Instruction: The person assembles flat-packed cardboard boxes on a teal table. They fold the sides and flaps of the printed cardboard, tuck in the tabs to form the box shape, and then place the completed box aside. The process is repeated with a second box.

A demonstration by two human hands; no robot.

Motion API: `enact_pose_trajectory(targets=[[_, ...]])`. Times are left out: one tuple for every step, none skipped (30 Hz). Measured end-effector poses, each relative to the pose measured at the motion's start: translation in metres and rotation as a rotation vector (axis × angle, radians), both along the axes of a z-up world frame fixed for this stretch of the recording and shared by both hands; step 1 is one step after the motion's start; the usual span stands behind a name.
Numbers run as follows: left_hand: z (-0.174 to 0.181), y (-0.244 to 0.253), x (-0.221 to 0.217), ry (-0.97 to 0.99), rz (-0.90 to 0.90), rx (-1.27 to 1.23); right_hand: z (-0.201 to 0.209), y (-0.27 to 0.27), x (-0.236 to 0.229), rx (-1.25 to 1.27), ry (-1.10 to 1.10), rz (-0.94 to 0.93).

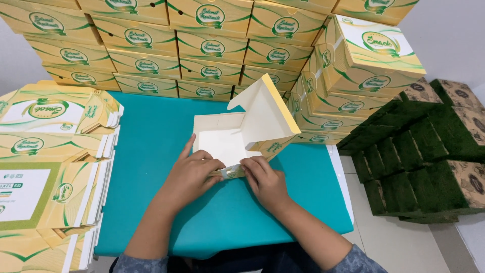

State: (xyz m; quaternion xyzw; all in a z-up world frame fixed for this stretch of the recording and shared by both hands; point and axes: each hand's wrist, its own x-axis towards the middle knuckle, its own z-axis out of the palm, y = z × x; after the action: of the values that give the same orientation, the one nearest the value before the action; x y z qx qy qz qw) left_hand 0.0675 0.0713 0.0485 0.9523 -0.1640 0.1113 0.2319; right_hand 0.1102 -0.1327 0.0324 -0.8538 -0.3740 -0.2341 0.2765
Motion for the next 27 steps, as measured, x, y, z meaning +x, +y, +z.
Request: enact_pose_trajectory(targets=[[-0.001, -0.001, 0.001, -0.013, -0.003, -0.007, 0.0, 0.001, -0.001, -0.02, -0.009, 0.007], [-0.002, -0.002, 0.001, -0.027, -0.008, -0.014, 0.001, 0.002, -0.002, -0.039, -0.018, 0.013], [-0.003, -0.002, 0.002, -0.025, -0.008, -0.014, -0.002, 0.001, -0.001, -0.039, -0.016, 0.012], [-0.004, -0.002, 0.003, -0.007, -0.005, -0.009, -0.004, 0.0, 0.0, -0.053, 0.011, 0.034], [-0.004, -0.001, 0.003, 0.01, -0.001, -0.003, -0.006, -0.001, 0.001, -0.066, 0.038, 0.055], [-0.004, -0.002, 0.003, 0.01, -0.001, -0.005, -0.003, 0.0, -0.001, -0.068, 0.039, 0.055], [-0.004, -0.002, 0.003, 0.021, 0.001, -0.002, -0.001, 0.001, -0.002, -0.091, 0.055, 0.09], [-0.004, -0.001, 0.003, 0.032, 0.003, 0.001, 0.002, 0.001, -0.004, -0.114, 0.071, 0.124], [-0.004, -0.001, 0.004, 0.033, 0.002, 0.001, 0.003, 0.003, -0.005, -0.115, 0.072, 0.123], [-0.005, 0.0, 0.004, 0.038, 0.009, -0.005, 0.003, 0.004, -0.005, -0.129, 0.054, 0.117], [-0.006, 0.0, 0.004, 0.043, 0.017, -0.012, 0.004, 0.006, -0.006, -0.143, 0.037, 0.111], [-0.003, 0.0, 0.003, 0.043, 0.018, -0.013, 0.002, 0.006, -0.005, -0.144, 0.036, 0.112], [0.0, 0.0, 0.001, 0.064, 0.024, -0.048, 0.001, 0.005, -0.005, -0.134, 0.047, 0.111], [0.003, 0.0, 0.0, 0.085, 0.032, -0.085, -0.001, 0.005, -0.004, -0.125, 0.058, 0.11], [0.005, 0.002, -0.001, 0.084, 0.034, -0.086, -0.001, 0.005, -0.004, -0.126, 0.058, 0.112], [0.007, 0.003, -0.001, 0.097, 0.04, -0.128, -0.001, 0.005, -0.004, -0.119, 0.063, 0.113], [0.009, 0.004, -0.002, 0.109, 0.047, -0.17, -0.001, 0.005, -0.005, -0.111, 0.068, 0.113], [0.009, 0.004, -0.002, 0.109, 0.047, -0.172, -0.002, 0.005, -0.004, -0.113, 0.069, 0.113], [0.009, 0.005, -0.002, 0.11, 0.044, -0.188, -0.003, 0.004, -0.004, -0.106, 0.078, 0.114], [0.009, 0.006, -0.002, 0.111, 0.042, -0.204, -0.004, 0.005, -0.004, -0.098, 0.089, 0.118], [0.007, 0.008, -0.003, 0.112, 0.043, -0.206, -0.003, 0.005, -0.004, -0.099, 0.09, 0.118], [0.005, 0.01, -0.003, 0.102, 0.049, -0.242, -0.001, 0.005, -0.005, -0.091, 0.102, 0.122], [0.002, 0.012, -0.003, 0.093, 0.055, -0.279, 0.0, 0.006, -0.005, -0.083, 0.114, 0.127], [0.003, 0.014, -0.003, 0.094, 0.055, -0.28, 0.001, 0.006, -0.005, -0.083, 0.115, 0.126], [0.005, 0.015, -0.004, 0.084, 0.056, -0.306, 0.001, 0.006, -0.005, -0.086, 0.117, 0.129], [0.005, 0.017, -0.004, 0.073, 0.056, -0.333, 0.002, 0.006, -0.005, -0.089, 0.118, 0.131], [0.006, 0.017, -0.005, 0.073, 0.055, -0.334, 0.001, 0.006, -0.005, -0.09, 0.118, 0.13]])
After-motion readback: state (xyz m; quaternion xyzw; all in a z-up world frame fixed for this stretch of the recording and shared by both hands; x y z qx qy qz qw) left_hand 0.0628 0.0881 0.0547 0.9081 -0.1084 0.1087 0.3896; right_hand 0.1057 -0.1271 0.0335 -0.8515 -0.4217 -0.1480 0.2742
